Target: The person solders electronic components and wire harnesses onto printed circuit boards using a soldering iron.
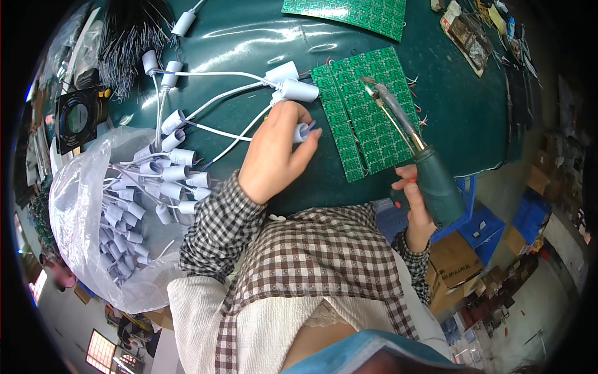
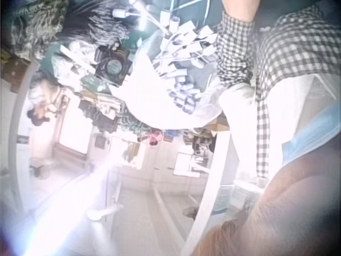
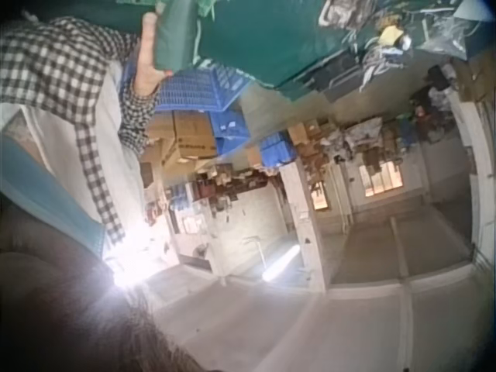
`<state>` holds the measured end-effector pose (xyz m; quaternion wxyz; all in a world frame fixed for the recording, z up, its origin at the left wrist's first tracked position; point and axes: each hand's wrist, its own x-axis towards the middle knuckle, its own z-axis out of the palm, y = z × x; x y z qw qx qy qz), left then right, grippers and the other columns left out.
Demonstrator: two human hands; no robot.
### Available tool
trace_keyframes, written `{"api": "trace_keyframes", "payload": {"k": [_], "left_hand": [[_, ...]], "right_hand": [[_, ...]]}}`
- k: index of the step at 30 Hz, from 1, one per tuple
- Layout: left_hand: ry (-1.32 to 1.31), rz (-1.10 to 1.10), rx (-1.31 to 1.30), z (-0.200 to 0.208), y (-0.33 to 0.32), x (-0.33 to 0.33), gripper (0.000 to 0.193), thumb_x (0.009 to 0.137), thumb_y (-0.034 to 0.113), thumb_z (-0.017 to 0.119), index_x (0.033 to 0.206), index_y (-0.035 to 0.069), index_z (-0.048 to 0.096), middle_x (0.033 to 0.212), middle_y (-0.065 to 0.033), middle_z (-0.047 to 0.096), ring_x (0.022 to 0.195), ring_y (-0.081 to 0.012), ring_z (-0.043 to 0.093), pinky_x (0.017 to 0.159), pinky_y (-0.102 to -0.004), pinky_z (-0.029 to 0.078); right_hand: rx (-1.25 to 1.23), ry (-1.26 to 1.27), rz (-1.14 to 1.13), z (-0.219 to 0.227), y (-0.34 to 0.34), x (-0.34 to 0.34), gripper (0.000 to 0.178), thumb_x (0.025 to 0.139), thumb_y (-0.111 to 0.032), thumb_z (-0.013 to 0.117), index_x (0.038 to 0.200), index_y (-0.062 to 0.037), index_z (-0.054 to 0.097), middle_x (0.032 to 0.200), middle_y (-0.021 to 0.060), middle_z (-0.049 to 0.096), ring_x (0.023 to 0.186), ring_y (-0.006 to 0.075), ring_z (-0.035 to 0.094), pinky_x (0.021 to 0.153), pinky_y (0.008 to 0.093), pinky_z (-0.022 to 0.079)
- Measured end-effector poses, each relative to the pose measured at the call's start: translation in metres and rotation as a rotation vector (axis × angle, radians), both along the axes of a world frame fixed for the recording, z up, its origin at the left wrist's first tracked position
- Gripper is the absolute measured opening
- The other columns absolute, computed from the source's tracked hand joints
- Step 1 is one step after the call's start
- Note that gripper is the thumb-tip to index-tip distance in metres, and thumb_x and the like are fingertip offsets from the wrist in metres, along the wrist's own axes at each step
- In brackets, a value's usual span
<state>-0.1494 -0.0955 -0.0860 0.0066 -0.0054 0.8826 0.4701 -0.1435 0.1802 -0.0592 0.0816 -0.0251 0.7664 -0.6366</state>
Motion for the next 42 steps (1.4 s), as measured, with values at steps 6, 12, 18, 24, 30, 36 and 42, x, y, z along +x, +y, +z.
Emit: {"api": "trace_keyframes", "payload": {"k": [6, 12, 18, 24, 30, 36, 42], "left_hand": [[0.038, 0.095, 0.168, -0.009, 0.008, -0.001, 0.031, 0.087, 0.014, 0.077, 0.108, 0.003, 0.056, 0.091, -0.0152, 0.061, 0.080, -0.0333, 0.064, 0.070, -0.0408, 0.051], [0.082, 0.071, 0.139, -0.011, 0.006, 0.003, 0.025, 0.089, 0.010, 0.074, 0.105, 0.000, 0.057, 0.094, -0.0107, 0.058, 0.083, -0.0198, 0.057, 0.076, -0.0318, 0.048], [-0.034, 0.120, 0.172, -0.012, 0.010, 0.004, 0.016, 0.089, 0.010, 0.072, 0.100, 0.001, 0.063, 0.092, -0.0109, 0.062, 0.081, -0.0222, 0.063, 0.071, -0.0324, 0.050], [-0.130, 0.055, 0.395, -0.005, 0.012, 0.008, 0.012, 0.092, 0.008, 0.070, 0.100, 0.001, 0.064, 0.089, -0.0086, 0.065, 0.080, -0.0170, 0.063, 0.070, -0.0294, 0.049], [-0.173, -0.111, 0.586, 0.024, 0.023, 0.012, 0.005, 0.097, 0.003, 0.065, 0.100, 0.000, 0.062, 0.093, -0.0052, 0.062, 0.084, -0.0103, 0.058, 0.075, -0.0269, 0.046], [-0.205, -0.202, 0.617, 0.023, 0.031, 0.014, 0.013, 0.092, 0.003, 0.067, 0.103, 0.001, 0.060, 0.096, -0.0122, 0.062, 0.087, -0.0252, 0.064, 0.075, -0.0342, 0.049], [-0.158, -0.165, 0.564, 0.032, 0.030, 0.017, 0.015, 0.087, -0.002, 0.067, 0.100, 0.001, 0.060, 0.093, -0.0087, 0.060, 0.082, -0.0188, 0.059, 0.072, -0.0293, 0.045]], "right_hand": [[-0.021, -0.018, -0.101, 0.008, -0.011, 0.002, 0.024, 0.095, -0.012, 0.066, 0.111, 0.0056, 0.066, 0.105, 0.0176, 0.070, 0.078, 0.0205, 0.068, 0.072, 0.0339, 0.055], [0.007, -0.026, -0.079, 0.010, -0.011, 0.002, 0.025, 0.096, -0.013, 0.066, 0.112, 0.0063, 0.065, 0.104, 0.0174, 0.070, 0.077, 0.0205, 0.068, 0.071, 0.0348, 0.056], [0.036, -0.009, -0.062, 0.010, -0.012, -0.001, 0.028, 0.096, -0.015, 0.066, 0.113, 0.0068, 0.066, 0.104, 0.0184, 0.070, 0.077, 0.0205, 0.067, 0.071, 0.0352, 0.056], [-0.143, -0.040, -0.027, 0.012, -0.022, -0.003, 0.042, 0.097, -0.020, 0.064, 0.128, 0.0074, 0.057, 0.113, 0.0192, 0.068, 0.093, 0.0261, 0.071, 0.083, 0.0379, 0.059], [-0.102, -0.075, 0.042, 0.014, -0.044, -0.014, 0.046, 0.087, 0.005, 0.074, 0.130, 0.0015, 0.058, 0.113, 0.0121, 0.070, 0.098, 0.0202, 0.071, 0.085, 0.0322, 0.059], [-0.225, -0.130, 0.035, 0.005, -0.055, -0.012, 0.035, 0.085, 0.008, 0.075, 0.117, 0.0003, 0.062, 0.100, 0.0067, 0.069, 0.090, 0.0135, 0.069, 0.080, 0.0278, 0.058], [-0.068, -0.219, -0.008, 0.004, -0.055, -0.006, 0.037, 0.084, 0.006, 0.077, 0.116, -0.0004, 0.061, 0.095, 0.0041, 0.067, 0.085, 0.0119, 0.066, 0.075, 0.0271, 0.056]]}}
